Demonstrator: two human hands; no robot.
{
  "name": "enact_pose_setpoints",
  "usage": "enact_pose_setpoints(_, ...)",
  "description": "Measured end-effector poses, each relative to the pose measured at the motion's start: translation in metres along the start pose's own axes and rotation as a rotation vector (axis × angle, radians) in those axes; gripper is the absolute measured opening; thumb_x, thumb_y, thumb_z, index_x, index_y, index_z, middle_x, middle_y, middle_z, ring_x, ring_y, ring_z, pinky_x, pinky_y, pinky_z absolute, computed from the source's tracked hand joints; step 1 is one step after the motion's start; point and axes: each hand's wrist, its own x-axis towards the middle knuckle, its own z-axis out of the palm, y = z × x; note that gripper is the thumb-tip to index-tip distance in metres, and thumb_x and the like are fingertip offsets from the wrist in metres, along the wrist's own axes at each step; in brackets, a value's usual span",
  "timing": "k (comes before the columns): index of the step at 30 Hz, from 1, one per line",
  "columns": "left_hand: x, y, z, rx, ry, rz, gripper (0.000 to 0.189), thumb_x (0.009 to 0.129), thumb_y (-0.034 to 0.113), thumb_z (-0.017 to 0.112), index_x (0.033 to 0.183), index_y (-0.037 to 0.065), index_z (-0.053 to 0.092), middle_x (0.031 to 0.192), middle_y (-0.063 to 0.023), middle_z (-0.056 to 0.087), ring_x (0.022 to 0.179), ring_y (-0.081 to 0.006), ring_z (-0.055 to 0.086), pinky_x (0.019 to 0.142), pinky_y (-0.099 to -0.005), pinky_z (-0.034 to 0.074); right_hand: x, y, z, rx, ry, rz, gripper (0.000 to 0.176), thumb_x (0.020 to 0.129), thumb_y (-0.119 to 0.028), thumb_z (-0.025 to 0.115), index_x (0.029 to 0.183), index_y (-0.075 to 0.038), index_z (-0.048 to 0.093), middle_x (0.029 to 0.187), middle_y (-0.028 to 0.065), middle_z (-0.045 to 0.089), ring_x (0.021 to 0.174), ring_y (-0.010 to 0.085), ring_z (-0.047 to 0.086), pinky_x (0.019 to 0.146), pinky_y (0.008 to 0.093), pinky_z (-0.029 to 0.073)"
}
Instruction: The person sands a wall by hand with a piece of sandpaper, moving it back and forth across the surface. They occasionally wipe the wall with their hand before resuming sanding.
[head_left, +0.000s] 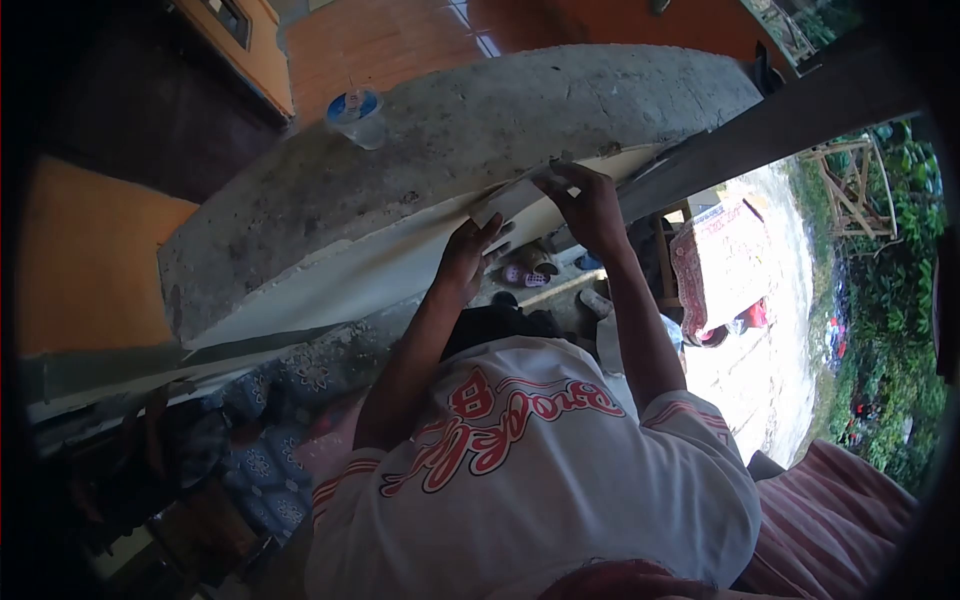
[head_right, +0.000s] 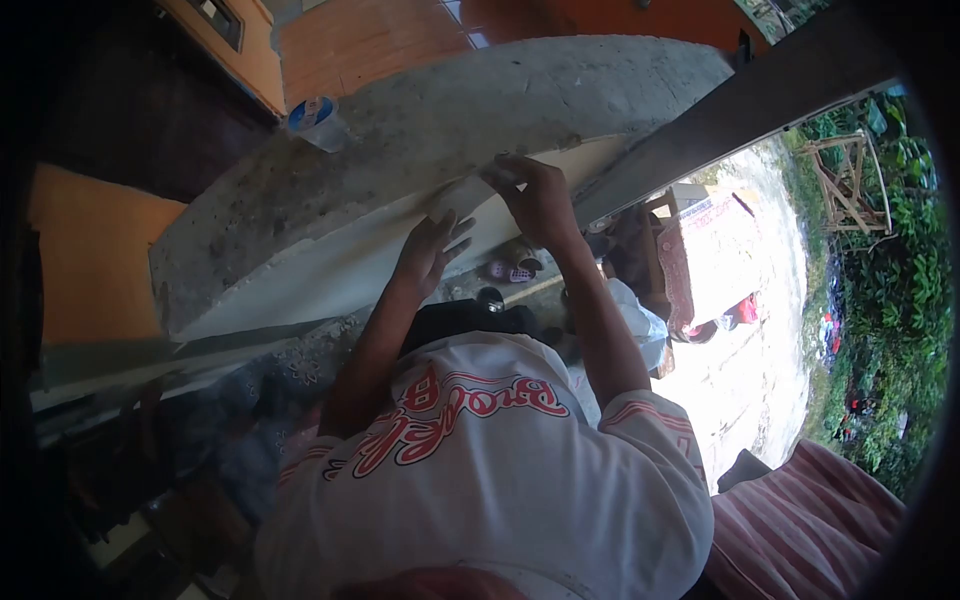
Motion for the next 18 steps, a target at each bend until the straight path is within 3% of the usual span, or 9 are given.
enact_pose_setpoints(3,-0.038,0.009,-0.043,-0.145,0.022,0.069,0.06,0.095,0.037,0.062,0.141,0.008,0.038,0.137,-0.0073,0.049,0.131,-0.0268,0.046,0.107,-0.0461,0.037,-0.003,-0.053,0.042,-0.037,-0.111,0.071,0.041,0.088,-0.031,0.069,0.112,0.002,0.067,0.102,0.0206,0.07,0.087,0.0282,0.07,0.078,0.0351,0.052)
enact_pose_setpoints(5,-0.068,0.017,-0.079,-0.246,0.073,0.118,0.06,0.094,0.038,0.062,0.139,0.007,0.04,0.134,-0.0079,0.05,0.13,-0.0281,0.046,0.107,-0.0468,0.037,-0.005,-0.074,0.078,-0.073,-0.136,-0.079,0.037,0.087,-0.028,0.068,0.109,0.002,0.068,0.095,0.0202,0.07,0.08,0.0265,0.069,0.074,0.0345,0.051)
enact_pose_setpoints(7,-0.099,0.026,-0.117,-0.3,0.104,0.193,0.058,0.093,0.037,0.064,0.138,0.006,0.041,0.131,-0.0079,0.051,0.127,-0.0285,0.048,0.107,-0.0472,0.037,-0.007,-0.121,0.112,-0.097,-0.336,0.044,0.032,0.088,-0.025,0.069,0.101,0.004,0.066,0.083,0.0157,0.068,0.073,0.0175,0.065,0.07,0.0335,0.052)
enact_pose_setpoints(8,-0.111,0.026,-0.141,-0.337,0.11,0.208,0.056,0.094,0.035,0.064,0.137,0.006,0.043,0.13,-0.0076,0.052,0.124,-0.0267,0.049,0.107,-0.0478,0.037,-0.014,-0.128,0.139,-0.021,-0.303,-0.004,0.028,0.09,-0.023,0.067,0.096,0.005,0.064,0.072,0.0115,0.063,0.063,0.0122,0.058,0.062,0.031,0.049)
enact_pose_setpoints(13,-0.193,0.066,-0.226,-0.405,0.27,0.407,0.056,0.092,0.035,0.065,0.135,0.006,0.044,0.129,-0.0076,0.052,0.122,-0.0228,0.049,0.105,-0.0471,0.038,-0.035,-0.191,0.247,-0.103,-0.506,-0.071,0.03,0.095,-0.025,0.062,0.102,0.005,0.064,0.081,0.0125,0.067,0.07,0.0123,0.062,0.064,0.0303,0.05)
enact_pose_setpoints(15,-0.221,0.084,-0.256,-0.36,0.437,0.468,0.059,0.087,0.04,0.071,0.13,0.006,0.049,0.12,-0.0064,0.056,0.113,-0.0192,0.054,0.096,-0.0419,0.046,-0.049,-0.206,0.286,0.222,-0.546,-0.072,0.031,0.095,-0.025,0.059,0.099,0.006,0.063,0.075,0.0182,0.064,0.067,0.0186,0.065,0.066,0.0344,0.05)
enact_pose_setpoints(18,-0.256,0.11,-0.305,-0.186,0.654,0.517,0.054,0.084,0.036,0.074,0.123,0.004,0.056,0.113,-0.0073,0.059,0.106,-0.0198,0.057,0.091,-0.0395,0.048,-0.07,-0.225,0.333,0.557,-0.726,0.149,0.036,0.099,-0.027,0.054,0.109,0.007,0.061,0.099,0.0149,0.067,0.087,0.0209,0.066,0.078,0.0342,0.054)
